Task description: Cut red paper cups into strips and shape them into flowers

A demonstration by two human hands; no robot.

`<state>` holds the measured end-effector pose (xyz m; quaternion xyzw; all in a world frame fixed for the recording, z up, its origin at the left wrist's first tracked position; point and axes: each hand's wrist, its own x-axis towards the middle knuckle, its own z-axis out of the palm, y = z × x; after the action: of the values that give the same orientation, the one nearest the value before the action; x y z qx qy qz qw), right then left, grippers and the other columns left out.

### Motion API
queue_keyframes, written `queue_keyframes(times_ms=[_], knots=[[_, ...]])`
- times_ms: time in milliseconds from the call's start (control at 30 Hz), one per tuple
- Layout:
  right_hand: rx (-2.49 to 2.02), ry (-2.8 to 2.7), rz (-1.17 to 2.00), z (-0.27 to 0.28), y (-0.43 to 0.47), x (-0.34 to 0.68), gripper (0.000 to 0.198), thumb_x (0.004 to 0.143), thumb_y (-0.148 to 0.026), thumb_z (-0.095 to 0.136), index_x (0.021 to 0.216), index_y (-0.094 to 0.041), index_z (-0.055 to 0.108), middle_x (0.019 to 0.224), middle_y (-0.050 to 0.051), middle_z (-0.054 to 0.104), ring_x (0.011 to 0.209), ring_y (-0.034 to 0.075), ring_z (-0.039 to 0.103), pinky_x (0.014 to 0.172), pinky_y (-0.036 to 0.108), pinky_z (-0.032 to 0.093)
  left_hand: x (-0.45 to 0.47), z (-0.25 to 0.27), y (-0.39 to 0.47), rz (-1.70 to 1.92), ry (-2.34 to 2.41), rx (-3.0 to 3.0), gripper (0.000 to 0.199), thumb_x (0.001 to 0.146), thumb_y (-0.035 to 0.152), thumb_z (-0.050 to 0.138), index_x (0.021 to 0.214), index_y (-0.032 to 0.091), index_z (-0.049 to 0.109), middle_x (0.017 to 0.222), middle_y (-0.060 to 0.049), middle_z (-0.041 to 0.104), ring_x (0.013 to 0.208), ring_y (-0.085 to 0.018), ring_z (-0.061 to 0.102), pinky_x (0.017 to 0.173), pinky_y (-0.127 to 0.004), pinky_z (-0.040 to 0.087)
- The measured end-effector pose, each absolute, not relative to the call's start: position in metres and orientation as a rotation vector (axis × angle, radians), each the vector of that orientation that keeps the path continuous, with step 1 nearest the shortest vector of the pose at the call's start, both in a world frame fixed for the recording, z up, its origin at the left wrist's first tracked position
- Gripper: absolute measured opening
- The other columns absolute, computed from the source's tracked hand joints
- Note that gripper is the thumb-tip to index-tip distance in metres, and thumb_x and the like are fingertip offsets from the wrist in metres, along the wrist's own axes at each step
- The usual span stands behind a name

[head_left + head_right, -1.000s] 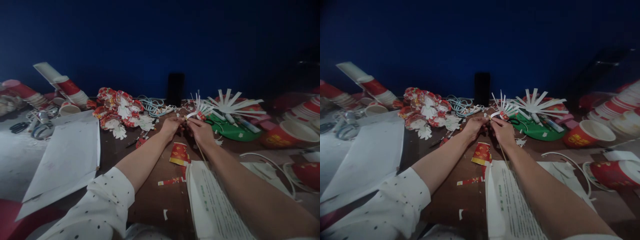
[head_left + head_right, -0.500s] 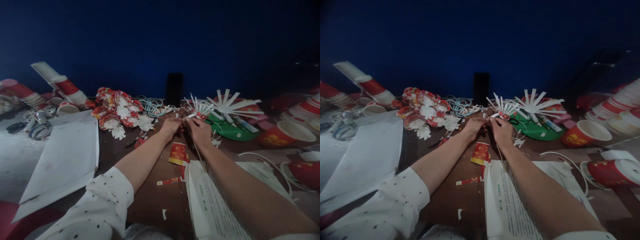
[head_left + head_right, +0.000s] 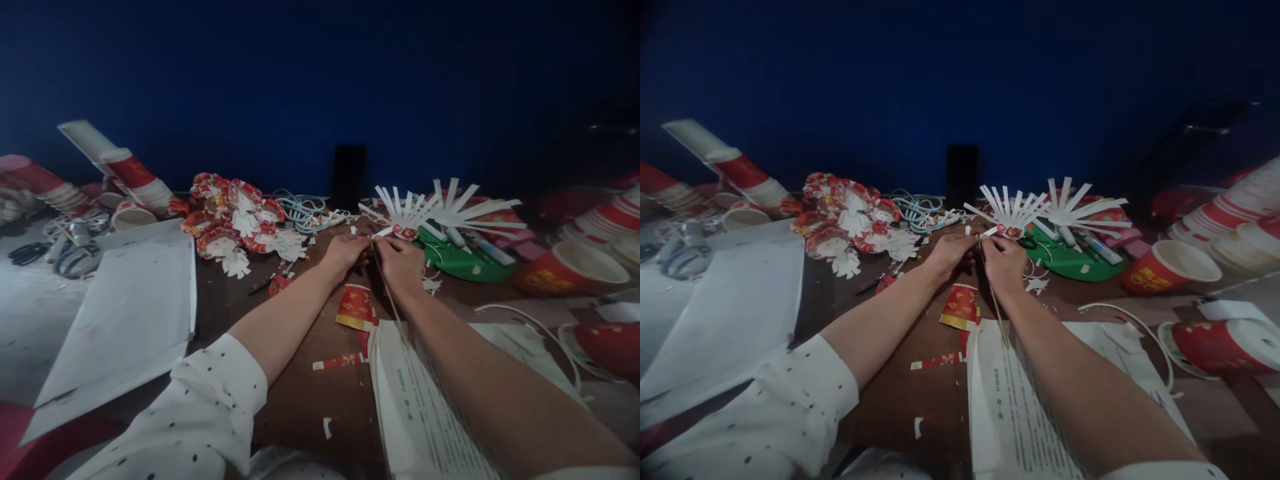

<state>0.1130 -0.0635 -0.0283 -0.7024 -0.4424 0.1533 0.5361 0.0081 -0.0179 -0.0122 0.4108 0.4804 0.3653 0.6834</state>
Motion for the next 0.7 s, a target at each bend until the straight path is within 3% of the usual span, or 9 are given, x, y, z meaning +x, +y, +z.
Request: queue_keyframes(times_ms=[200,367,533,700], knots=[[-1.647,-1.023,0.430,-0.0279,-0.0640,0.1118,0.029,0.078,-0.040,0.061,0.076,-0.018,0.080,0.067,0.000,0.072,0.074,0.021,0.067,0.071,0.029,0.050,0.0077,-0.0105,-0.0180,0.809,1.079,0.894,0.021,0.082,0.017,0.069,0.063,0.015,0.061,0.052,0.003,0.054,0.046,-0.005,0.048,0.051,-0.017,0.046],[-1.569,-1.161,0.340,-0.0266,-0.0668,0.1089,0.030,0.080,-0.041,0.060,0.074,-0.018,0.079,0.075,0.003,0.073,0.080,0.022,0.068,0.079,0.031,0.050,0.0080,-0.0124,-0.0149,0.841,1.104,0.836,0.025,0.084,0.013,0.065,0.061,0.015,0.056,0.050,0.004,0.050,0.045,-0.005,0.047,0.049,-0.017,0.045],[-1.588,-1.176,0.357,-0.0248,-0.0700,0.1054,0.032,0.082,-0.042,0.059,0.073,-0.018,0.077,0.075,0.004,0.073,0.079,0.022,0.066,0.077,0.031,0.049,0.0075,-0.0137,-0.0155,0.887,1.075,0.764,0.016,0.083,0.015,0.068,0.069,0.015,0.061,0.056,0.004,0.054,0.050,-0.006,0.050,0.055,-0.018,0.048],[-1.518,-1.143,0.508,-0.0257,-0.0692,0.1059,0.035,0.081,-0.042,0.059,0.097,-0.017,0.078,0.095,0.007,0.077,0.087,0.023,0.068,0.082,0.033,0.050,0.0071,-0.0164,-0.0143,0.919,1.057,0.758,0.011,0.081,0.014,0.070,0.073,0.015,0.063,0.054,0.005,0.051,0.049,-0.006,0.047,0.056,-0.018,0.047]])
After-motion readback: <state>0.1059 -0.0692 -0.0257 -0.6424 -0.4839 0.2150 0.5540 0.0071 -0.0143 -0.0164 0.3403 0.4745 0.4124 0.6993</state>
